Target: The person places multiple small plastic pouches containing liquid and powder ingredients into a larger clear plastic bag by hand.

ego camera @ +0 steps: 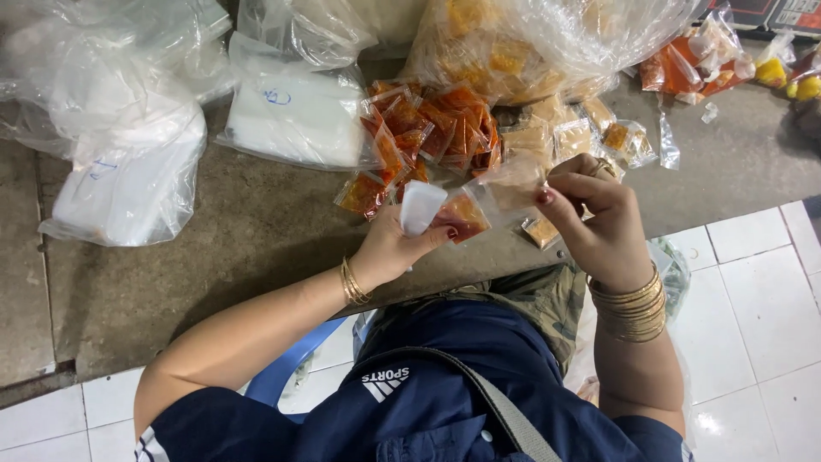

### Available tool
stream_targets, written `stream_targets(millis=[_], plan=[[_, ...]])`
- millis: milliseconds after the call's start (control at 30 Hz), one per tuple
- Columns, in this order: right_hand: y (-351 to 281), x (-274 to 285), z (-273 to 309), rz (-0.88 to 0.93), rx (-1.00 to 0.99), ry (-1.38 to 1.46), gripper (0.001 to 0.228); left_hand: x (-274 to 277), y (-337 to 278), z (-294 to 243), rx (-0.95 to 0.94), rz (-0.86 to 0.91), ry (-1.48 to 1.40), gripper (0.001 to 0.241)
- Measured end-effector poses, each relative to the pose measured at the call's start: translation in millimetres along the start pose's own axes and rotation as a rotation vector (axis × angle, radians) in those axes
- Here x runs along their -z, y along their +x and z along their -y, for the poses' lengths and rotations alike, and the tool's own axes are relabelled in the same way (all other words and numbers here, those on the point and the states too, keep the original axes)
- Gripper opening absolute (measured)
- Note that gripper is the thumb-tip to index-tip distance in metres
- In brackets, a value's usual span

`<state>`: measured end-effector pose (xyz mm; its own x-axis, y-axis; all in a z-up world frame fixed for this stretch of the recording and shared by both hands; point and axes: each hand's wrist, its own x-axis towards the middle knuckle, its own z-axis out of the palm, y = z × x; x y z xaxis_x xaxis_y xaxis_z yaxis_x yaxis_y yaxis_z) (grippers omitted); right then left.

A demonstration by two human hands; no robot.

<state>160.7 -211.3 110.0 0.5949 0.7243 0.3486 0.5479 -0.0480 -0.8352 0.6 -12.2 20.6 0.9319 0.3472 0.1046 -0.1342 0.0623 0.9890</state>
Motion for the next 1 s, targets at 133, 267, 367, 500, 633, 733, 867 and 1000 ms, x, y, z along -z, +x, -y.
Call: stream_targets(millis=[133,267,367,500,633,733,867,1000], plan=[[0.0,-2.9,-4.0,0.064,0.034,-0.073,0.025,0.0,1.1,-1.0,-0.012,0.019,-0.024,0.019],[1.3,-2.8,-23.6,0.079,0.121,-0.086,0.015,5.0,-2.4,32.5,0.013,0.025,-0.057,0.014],[9.4,-14.7,8.3,0.114,0.122,0.015,0.026,6.4,1.8,43.6,0.013,0.018,-0.096,0.016],[7.6,-22.2,9.1,0.191,0.104,0.052,0.026,3.6,5.3,34.7,0.026,0.012,-0.116,0.017],[8.2,-29.2,-2.2,0.125,0.184,-0.055,0.013,4.2,3.7,24.2,0.029,0.032,-0.142,0.017],[9.5,-37.1,2.2,0.145,0.23,-0.037,0.019,4.3,6.3,-3.7,0.051,0.04,-0.166,0.021],[11.6,-30.7,7.7,0.177,0.287,-0.04,0.026,13.8,5.2,29.1,0.092,0.04,-0.142,0.021],[7.3,25.6,-36.3,0.075,0.228,-0.133,0.043,17.0,3.0,56.4,0.12,0.05,-0.094,0.019]])
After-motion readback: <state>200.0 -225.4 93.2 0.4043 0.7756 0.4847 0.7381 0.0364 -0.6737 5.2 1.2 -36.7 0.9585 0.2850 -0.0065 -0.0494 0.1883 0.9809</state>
